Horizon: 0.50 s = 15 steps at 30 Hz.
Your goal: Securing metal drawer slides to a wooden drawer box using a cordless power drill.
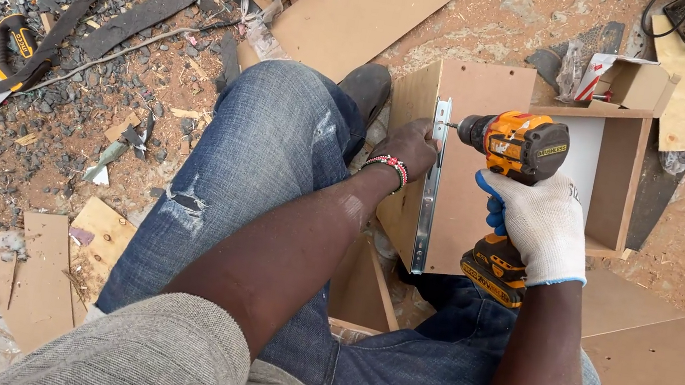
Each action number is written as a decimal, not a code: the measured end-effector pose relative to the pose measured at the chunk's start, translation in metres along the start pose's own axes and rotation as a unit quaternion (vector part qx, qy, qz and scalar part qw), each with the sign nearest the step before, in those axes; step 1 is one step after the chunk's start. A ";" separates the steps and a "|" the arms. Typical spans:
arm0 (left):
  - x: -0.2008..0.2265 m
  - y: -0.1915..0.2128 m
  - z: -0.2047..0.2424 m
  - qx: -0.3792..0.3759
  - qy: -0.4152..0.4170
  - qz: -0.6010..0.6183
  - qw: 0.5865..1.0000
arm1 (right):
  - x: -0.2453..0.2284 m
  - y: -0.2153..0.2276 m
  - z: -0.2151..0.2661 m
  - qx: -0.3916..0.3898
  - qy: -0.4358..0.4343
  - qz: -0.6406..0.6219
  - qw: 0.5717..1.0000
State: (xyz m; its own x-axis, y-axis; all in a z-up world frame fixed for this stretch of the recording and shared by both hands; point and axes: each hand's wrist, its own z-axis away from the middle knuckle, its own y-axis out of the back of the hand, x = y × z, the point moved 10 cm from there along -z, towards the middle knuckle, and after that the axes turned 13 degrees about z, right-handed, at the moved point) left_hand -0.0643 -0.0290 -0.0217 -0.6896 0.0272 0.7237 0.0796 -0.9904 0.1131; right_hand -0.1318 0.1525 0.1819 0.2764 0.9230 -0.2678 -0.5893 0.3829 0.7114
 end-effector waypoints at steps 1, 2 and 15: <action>-0.001 -0.001 0.000 0.000 0.001 0.001 1.000 | 0.000 -0.001 0.001 -0.001 0.000 0.001 1.000; -0.003 -0.001 -0.002 -0.004 0.008 0.005 1.000 | 0.000 -0.001 0.000 -0.001 -0.002 0.000 1.000; -0.017 -0.010 -0.019 0.006 0.005 0.017 1.000 | 0.000 -0.003 -0.004 0.001 -0.004 0.012 1.000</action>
State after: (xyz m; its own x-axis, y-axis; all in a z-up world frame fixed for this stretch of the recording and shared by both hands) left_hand -0.0668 -0.0216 -0.0478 -0.6936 -0.0085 0.7203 0.1121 -0.9890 0.0964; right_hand -0.1330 0.1510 0.1773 0.2687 0.9313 -0.2460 -0.5946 0.3613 0.7183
